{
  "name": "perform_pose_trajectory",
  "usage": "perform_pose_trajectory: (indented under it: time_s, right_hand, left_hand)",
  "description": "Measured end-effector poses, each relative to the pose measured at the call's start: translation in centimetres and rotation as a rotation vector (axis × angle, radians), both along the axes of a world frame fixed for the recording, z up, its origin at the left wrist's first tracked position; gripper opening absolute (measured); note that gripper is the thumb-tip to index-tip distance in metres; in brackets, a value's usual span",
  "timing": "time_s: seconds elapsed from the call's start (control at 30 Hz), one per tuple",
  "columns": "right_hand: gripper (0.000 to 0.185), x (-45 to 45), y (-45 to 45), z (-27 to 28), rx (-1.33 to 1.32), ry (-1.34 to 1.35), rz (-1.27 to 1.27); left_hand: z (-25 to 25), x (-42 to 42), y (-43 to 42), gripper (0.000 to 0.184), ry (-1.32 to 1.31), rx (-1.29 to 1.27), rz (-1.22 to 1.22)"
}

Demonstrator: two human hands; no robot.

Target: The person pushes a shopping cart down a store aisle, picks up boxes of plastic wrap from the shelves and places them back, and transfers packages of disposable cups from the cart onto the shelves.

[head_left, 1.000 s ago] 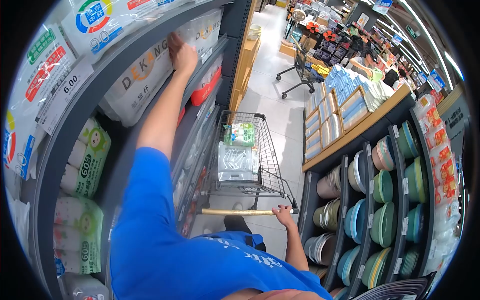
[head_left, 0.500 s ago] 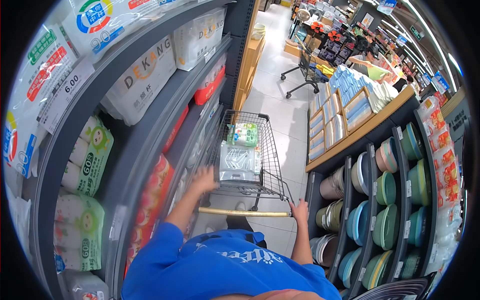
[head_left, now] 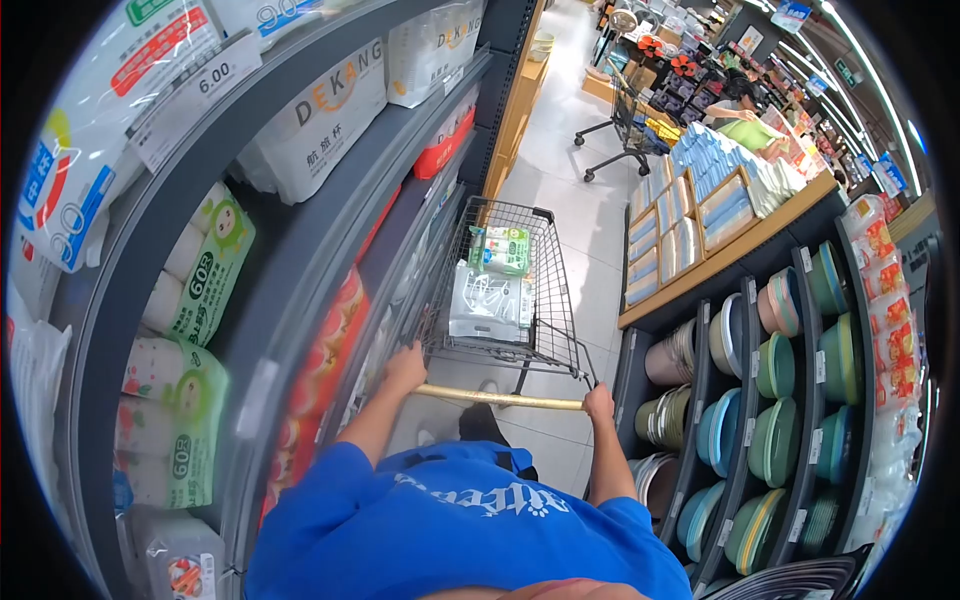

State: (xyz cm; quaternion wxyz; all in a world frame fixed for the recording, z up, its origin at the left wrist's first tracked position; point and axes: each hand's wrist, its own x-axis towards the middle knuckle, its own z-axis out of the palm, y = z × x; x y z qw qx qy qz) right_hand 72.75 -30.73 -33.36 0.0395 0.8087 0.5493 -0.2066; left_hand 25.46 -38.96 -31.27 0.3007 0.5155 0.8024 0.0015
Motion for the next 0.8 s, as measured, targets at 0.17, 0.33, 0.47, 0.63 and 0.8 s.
perform_pose_trajectory:
  time_s: [0.17,0.33,0.47,0.63,0.8]
  right_hand:
    - [0.027,0.8,0.3,-1.4,0.026,-0.001,0.009]
    - [0.029,1.0,0.5,-2.1,0.005,0.011,-0.010]
    - [0.031,-0.2,-0.4,0.7,-0.015,-0.020,-0.003]
    - [0.031,0.6,-0.7,-0.1,-0.002,0.003,-0.027]
    - [0.031,1.3,-2.2,-0.4,-0.002,-0.005,-0.042]
  left_hand:
    - [-1.9,-0.8,-0.6,0.059,-0.087,0.071,0.080]
    - [-4.9,-2.1,-1.5,0.065,-0.315,0.132,0.175]
    - [-5.5,-1.8,-2.6,0.067,-0.436,0.162,0.207]
    - [-8.1,-1.9,-3.1,0.068,-0.494,0.227,0.168]
    - [-2.8,-0.8,-4.4,0.065,-0.593,0.117,0.278]
